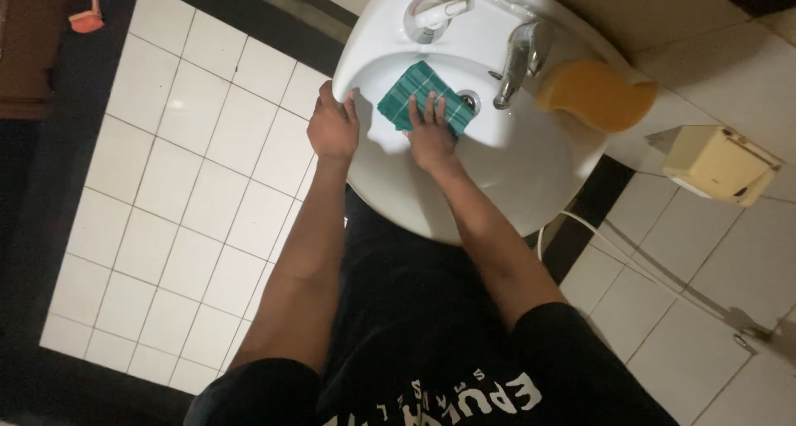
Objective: Cleaning the bathroom sink and the wall around it using a cloth.
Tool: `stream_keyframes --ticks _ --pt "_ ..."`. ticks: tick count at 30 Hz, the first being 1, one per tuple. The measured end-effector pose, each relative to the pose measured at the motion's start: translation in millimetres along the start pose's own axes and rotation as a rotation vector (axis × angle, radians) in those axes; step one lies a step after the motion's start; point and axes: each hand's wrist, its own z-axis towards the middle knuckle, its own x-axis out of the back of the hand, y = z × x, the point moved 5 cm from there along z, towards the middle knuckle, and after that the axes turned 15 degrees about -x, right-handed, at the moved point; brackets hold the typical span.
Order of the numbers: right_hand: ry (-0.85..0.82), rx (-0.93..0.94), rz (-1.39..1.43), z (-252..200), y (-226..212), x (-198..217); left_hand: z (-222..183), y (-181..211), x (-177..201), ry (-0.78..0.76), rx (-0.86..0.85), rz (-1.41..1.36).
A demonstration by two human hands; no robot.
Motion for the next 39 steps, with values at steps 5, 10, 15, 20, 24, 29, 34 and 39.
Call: stream_keyframes --ticks 5,10,15,20,24,29,34,39 --pt "0.336 0.199 -0.06 -12.0 28.9 -55.8 -0.1 -0.1 1.4 0.028 -0.01 0.01" --pt "0.312 0.287 -0.096 -61.9 73.5 -50.6 -0.7 0.7 1.9 0.03 -0.006 -0.017" --pt "0.259 0.284 -0.02 -63.6 85.6 -37.6 -1.1 -1.5 0.7 0.025 -0.008 -0.035" --pt "0.156 0.073 0.121 -56.0 41.0 -51.1 2.0 -8.0 -6.7 0.022 -0.007 -0.02" --pt "-0.104 0.035 0.398 -87.6 3.7 -7.4 -1.6 -9.9 -5.1 0.048 -0.025 -0.043" --pt "-0.091 0.254 0.163 -97.7 43.6 -7.1 -3.5 -4.0 1.1 0.039 -0.037 -0.018" --pt "-0.084 0.321 -0.009 -62.3 67.6 -45.2 -3.9 -3.1 4.1 0.033 -0.032 -0.017" --pt "-0.101 0.102 0.024 -41.7 19.4 -19.0 -3.0 -2.0 4.7 0.006 -0.034 -0.017"
